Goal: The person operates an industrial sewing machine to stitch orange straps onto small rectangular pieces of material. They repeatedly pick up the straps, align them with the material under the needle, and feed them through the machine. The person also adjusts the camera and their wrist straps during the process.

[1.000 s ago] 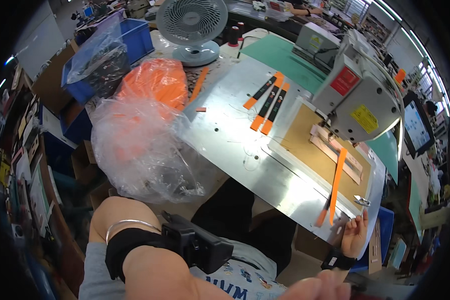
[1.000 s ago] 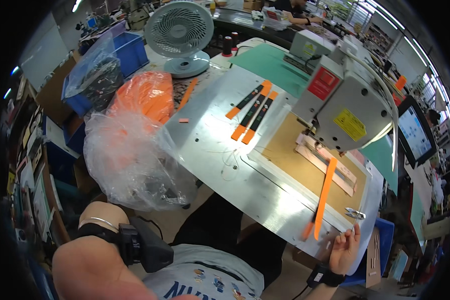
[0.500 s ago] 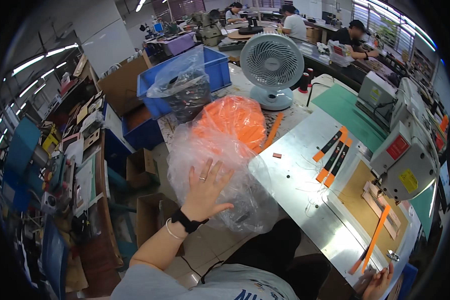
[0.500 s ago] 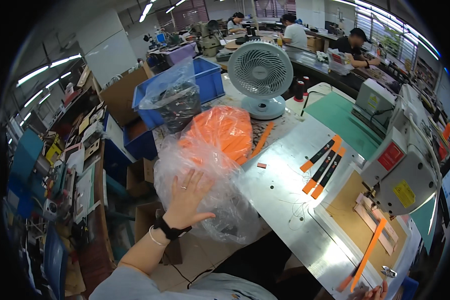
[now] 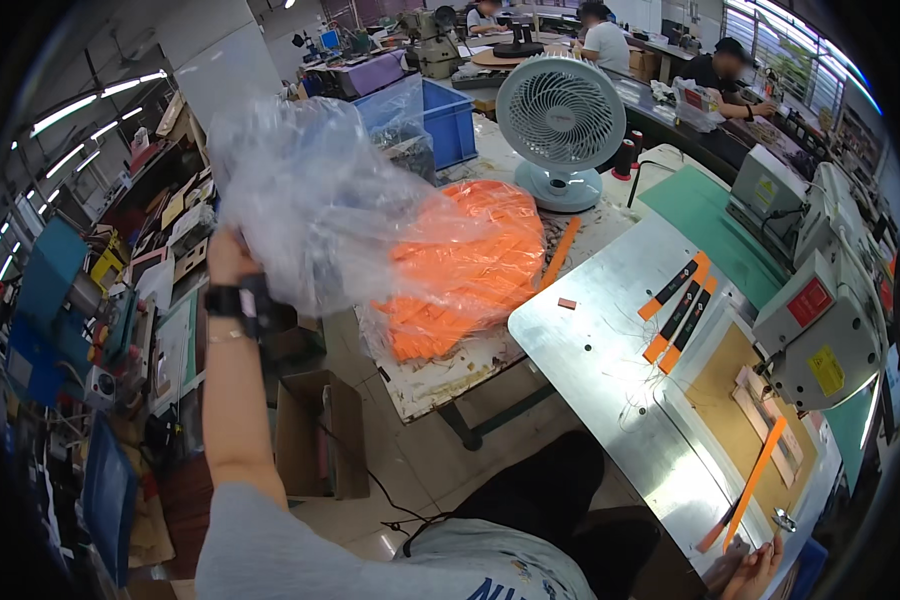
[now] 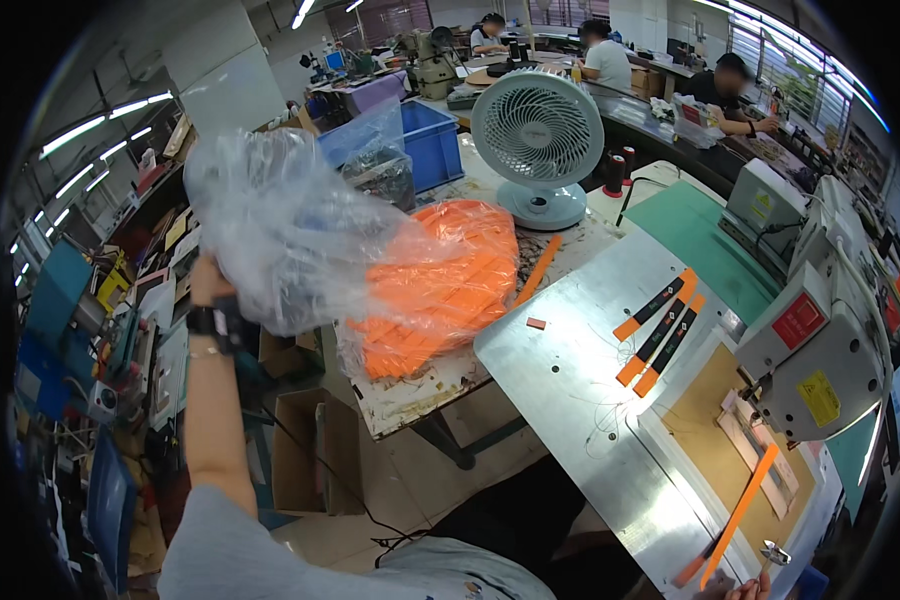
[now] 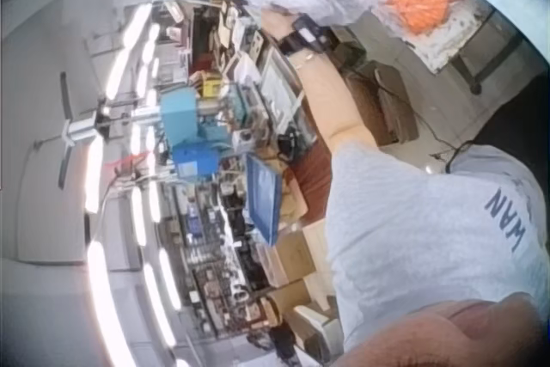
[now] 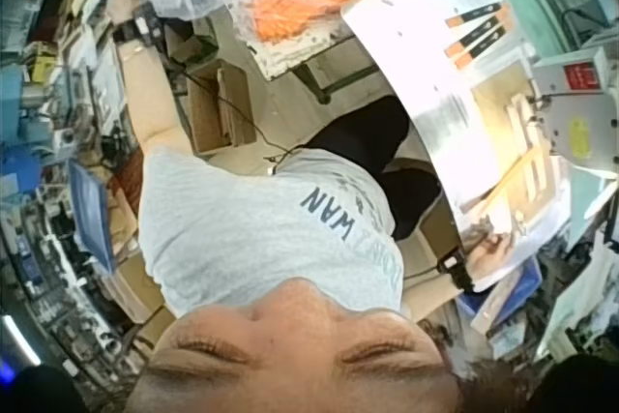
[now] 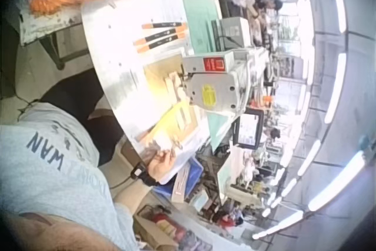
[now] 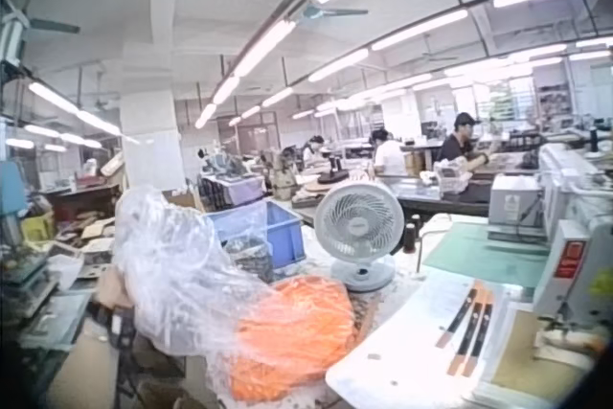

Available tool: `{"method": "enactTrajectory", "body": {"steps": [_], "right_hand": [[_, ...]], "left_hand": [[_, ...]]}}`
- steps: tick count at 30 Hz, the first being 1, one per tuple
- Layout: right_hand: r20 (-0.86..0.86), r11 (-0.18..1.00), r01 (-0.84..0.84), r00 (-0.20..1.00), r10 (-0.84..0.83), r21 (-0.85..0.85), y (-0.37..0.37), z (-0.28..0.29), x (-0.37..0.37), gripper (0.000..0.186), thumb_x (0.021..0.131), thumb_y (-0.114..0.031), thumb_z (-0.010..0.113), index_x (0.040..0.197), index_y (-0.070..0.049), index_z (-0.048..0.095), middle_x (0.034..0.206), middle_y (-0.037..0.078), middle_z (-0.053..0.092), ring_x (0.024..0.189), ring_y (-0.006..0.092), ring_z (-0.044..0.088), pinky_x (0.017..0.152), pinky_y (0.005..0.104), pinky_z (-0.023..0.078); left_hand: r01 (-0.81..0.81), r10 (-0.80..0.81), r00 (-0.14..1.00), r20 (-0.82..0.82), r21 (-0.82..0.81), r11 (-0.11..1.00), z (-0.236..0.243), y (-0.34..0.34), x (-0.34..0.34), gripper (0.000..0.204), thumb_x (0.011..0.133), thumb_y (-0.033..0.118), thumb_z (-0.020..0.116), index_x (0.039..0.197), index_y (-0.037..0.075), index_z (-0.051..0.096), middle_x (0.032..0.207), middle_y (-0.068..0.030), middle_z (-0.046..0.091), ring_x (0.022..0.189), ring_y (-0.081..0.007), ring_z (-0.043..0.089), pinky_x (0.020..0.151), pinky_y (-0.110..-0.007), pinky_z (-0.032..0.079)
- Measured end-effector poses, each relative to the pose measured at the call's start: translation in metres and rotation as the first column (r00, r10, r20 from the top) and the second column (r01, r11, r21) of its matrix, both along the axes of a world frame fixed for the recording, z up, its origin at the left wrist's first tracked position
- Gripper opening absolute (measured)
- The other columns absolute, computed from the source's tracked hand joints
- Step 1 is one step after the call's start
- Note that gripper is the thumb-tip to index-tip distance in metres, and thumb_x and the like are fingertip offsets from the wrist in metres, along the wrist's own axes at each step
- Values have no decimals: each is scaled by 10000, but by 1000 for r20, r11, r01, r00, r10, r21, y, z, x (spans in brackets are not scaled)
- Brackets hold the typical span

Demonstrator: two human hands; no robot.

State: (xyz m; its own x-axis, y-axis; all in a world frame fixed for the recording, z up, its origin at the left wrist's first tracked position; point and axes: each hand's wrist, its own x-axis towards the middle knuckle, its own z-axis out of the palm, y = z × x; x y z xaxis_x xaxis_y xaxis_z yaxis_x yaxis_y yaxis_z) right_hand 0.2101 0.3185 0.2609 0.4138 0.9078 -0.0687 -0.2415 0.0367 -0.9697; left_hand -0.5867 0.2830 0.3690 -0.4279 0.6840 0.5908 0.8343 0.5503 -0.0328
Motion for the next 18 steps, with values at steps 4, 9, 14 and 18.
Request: {"method": "enactTrajectory", "body": {"steps": [4, 9, 14, 18], "right_hand": [[-91, 997, -7, 996, 14, 79, 2, -36, 40, 324, 880, -52, 473, 1198, -36, 412, 847, 17, 496, 656, 53, 453, 552, 159, 390], [-161, 990, 131, 980, -121, 54, 2, -13, 3, 190, 820, 25, 512, 1006, -10, 520, 827, 46, 528, 629, 83, 472, 508, 185, 397], [-229, 997, 68, 972, -61, 25, -9, -9, 18, 152, 854, -40, 517, 1004, -20, 537, 766, 55, 568, 579, 91, 522, 541, 204, 441], [-132, 980, 193, 971, -199, -52, -60, -8, 54, 149, 886, -91, 482, 1013, -53, 550, 796, 21, 568, 592, 44, 505, 535, 171, 414]], "left_hand": [[-73, 100, 988, -113, 227, 971, 75, 29, -45, 392, 635, 184, 647, 991, 49, 557, 872, -203, 595, 825, -373, 574, 700, -433, 464], [282, -623, 748, 227, 741, 609, 69, 173, 22, 421, 890, 340, 495, 1060, -44, 513, 975, -154, 557, 878, -205, 534, 777, -312, 422], [674, -705, 697, 131, -455, 582, -134, 224, 41, 430, 845, 260, 523, 1182, -1, 464, 1179, -181, 492, 1058, -279, 496, 918, -361, 388], [764, -882, 344, -321, -450, 462, -131, 217, 188, 452, 768, 275, 571, 1125, 12, 488, 1022, -175, 562, 917, -315, 542, 825, -405, 411]]}}
